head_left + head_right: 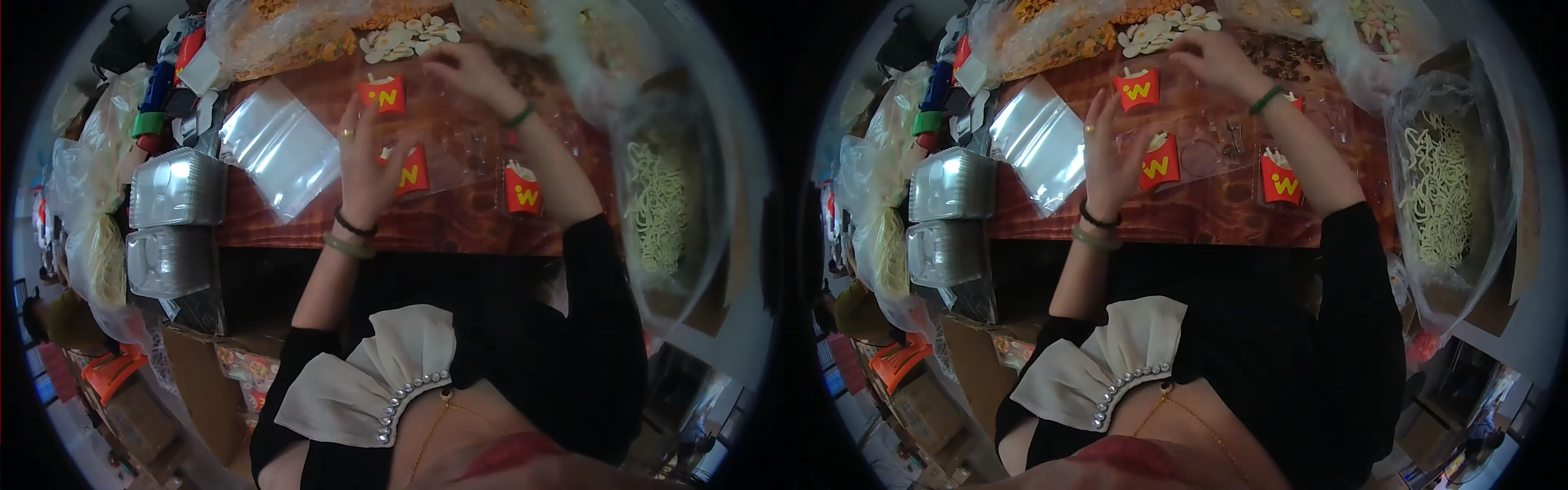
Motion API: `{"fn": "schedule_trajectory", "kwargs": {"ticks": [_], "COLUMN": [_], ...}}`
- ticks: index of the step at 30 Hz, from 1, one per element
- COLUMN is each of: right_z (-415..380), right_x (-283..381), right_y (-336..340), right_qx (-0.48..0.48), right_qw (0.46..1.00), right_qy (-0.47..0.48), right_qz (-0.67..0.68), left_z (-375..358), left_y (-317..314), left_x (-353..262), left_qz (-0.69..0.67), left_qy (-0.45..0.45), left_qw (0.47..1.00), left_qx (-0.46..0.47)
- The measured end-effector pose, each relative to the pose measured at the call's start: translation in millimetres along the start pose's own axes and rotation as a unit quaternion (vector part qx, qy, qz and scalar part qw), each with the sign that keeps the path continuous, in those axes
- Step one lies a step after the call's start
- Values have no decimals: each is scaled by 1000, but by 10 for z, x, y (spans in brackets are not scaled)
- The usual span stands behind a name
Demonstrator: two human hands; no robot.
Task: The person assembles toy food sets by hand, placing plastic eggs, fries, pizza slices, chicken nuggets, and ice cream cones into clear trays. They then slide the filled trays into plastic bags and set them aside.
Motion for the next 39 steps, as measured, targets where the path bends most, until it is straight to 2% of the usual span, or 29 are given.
{"fn": "schedule_trajectory", "kwargs": {"ticks": [1,2,4,6,7,9,11,13,16,18,19,20,21,22,23,24,25,26,27,28,30,34,38,39], "right_z": [214,412,704,774,822,827,857,846,851,838,831,823,831,838,842,837,817,796,776,752,703,581,495,494], "right_x": [-236,-434,-866,-929,-942,-918,-912,-952,-1039,-1045,-1077,-1106,-1160,-1185,-1205,-1158,-1098,-1037,-984,-916,-777,-576,-493,-497], "right_y": [96,135,131,79,59,-21,-120,-185,-210,-158,-109,-104,-50,-22,8,20,26,32,34,19,5,-15,-88,-135], "right_qx": [-34,-35,-19,-6,7,31,56,24,52,34,13,15,-4,-14,-24,5,21,35,55,72,104,162,178,174], "right_qw": [998,998,980,982,982,983,982,982,986,988,989,989,989,987,984,969,955,938,927,924,931,953,970,974], "right_qy": [14,14,-99,-86,-75,-78,-84,-57,-89,-95,-100,-102,-139,-157,-174,-212,-228,-246,-248,-243,-224,-185,-152,-142], "right_qz": [-60,-58,-172,-171,-170,-165,-160,-178,-133,-120,-110,-110,-46,-15,18,130,186,241,275,285,269,175,68,40], "left_z": [226,449,856,1191,1309,1459,1550,1588,1577,1585,1605,1598,1574,1562,1526,1489,1469,1386,1326,1296,1227,1100,950,835], "left_y": [-43,-114,-456,-807,-918,-1212,-1363,-1449,-1429,-1283,-1217,-1133,-1085,-1109,-1226,-1332,-1292,-1337,-1372,-1355,-1380,-1302,-1050,-1029], "left_x": [141,281,730,1086,1202,1424,1523,1551,1658,1643,1546,1505,1514,1549,1626,1652,1609,1520,1402,1354,1129,1073,1106,1173], "left_qz": [3,6,-28,61,62,91,133,171,89,45,45,-49,-141,-141,-343,-529,-528,-697,-828,-828,-881,-872,-891,-861], "left_qy": [-36,-73,-19,-79,-80,-29,-49,-68,-41,-58,-57,-2,54,55,120,180,179,234,275,275,292,280,256,301], "left_qw": [999,996,999,995,994,987,978,965,978,992,992,997,988,988,931,829,830,677,486,487,372,394,374,410], "left_qx": [-20,-41,-5,32,31,126,155,188,183,100,100,65,28,28,20,10,9,-18,-45,-46,-6,-75,10,-25]}}
Point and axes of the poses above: each hand's wrist, its own z-axis towards the middle knuckle, its own y-axis out of the back of the hand, x = y × z, the point moved 7 cm from there along z, towards the middle knuckle, and after that the axes turned 13 degrees about -y, right-handed, at the moved point
